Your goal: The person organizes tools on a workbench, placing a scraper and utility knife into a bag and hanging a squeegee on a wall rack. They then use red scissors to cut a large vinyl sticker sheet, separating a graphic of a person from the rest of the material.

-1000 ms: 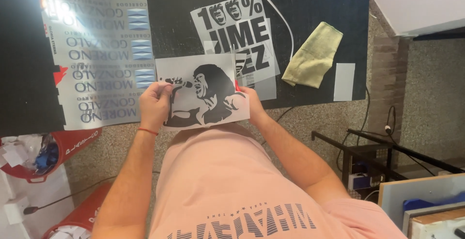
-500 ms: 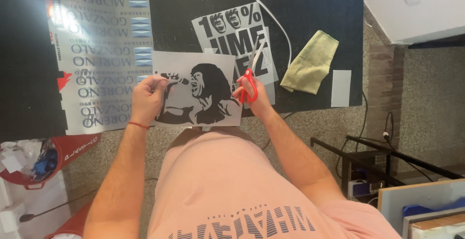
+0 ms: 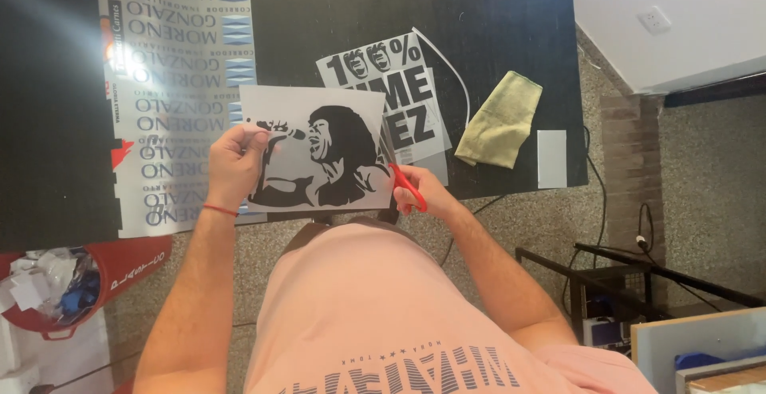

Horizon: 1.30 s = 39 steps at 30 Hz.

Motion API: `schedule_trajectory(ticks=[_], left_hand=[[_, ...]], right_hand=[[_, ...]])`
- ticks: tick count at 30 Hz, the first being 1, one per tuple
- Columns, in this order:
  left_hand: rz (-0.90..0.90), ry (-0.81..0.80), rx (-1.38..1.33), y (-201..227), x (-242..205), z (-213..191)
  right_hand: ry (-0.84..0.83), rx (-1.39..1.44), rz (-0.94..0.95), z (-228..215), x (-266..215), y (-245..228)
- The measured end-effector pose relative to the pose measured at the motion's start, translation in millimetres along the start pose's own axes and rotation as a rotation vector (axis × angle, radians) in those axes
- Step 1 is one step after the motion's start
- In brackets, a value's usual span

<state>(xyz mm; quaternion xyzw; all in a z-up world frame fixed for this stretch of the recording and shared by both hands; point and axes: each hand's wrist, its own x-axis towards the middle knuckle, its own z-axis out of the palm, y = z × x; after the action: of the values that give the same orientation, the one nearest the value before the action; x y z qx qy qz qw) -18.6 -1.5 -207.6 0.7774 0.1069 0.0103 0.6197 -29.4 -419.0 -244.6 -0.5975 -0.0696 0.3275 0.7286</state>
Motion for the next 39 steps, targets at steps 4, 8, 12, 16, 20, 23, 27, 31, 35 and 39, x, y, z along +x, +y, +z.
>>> schedule_trajectory(ticks=[4, 8, 12, 16, 20, 23, 27, 31, 35, 39], left_hand=[[0.010, -0.016, 0.000, 8, -6, 11], [0.013, -0.026, 0.002, 4, -8, 15], [-0.031, -0.041, -0.026, 9, -10, 17], [0.009, -0.052, -0.009, 13, -5, 15], [0.057, -0.097, 0.038, 20, 1, 11], [0.103, -0.163, 0.095, 18, 10, 12], [0.135, -0.212, 0.129, 11, 25, 15], [0.104, -0.270, 0.256, 20, 44, 20], [0.099, -0.311, 0.270, 30, 50, 22], [0.033, -0.399, 0.248, 70, 55, 29]], right_hand=[[0.017, -0.019, 0.025, 4, 2, -2], [0.059, -0.047, 0.037, 13, -3, -18], [0.101, -0.065, 0.051, 11, -7, -10], [0.126, -0.060, 0.072, 6, -7, 2], [0.140, -0.071, 0.076, 5, -13, -5], [0.160, -0.033, 0.030, 3, -12, -6], [0.174, 0.033, 0.001, 7, -9, -11], [0.232, -0.153, 0.169, 15, -22, -62], [0.260, -0.161, 0.164, 21, -33, -69], [0.306, -0.145, 0.181, 29, -42, -87]])
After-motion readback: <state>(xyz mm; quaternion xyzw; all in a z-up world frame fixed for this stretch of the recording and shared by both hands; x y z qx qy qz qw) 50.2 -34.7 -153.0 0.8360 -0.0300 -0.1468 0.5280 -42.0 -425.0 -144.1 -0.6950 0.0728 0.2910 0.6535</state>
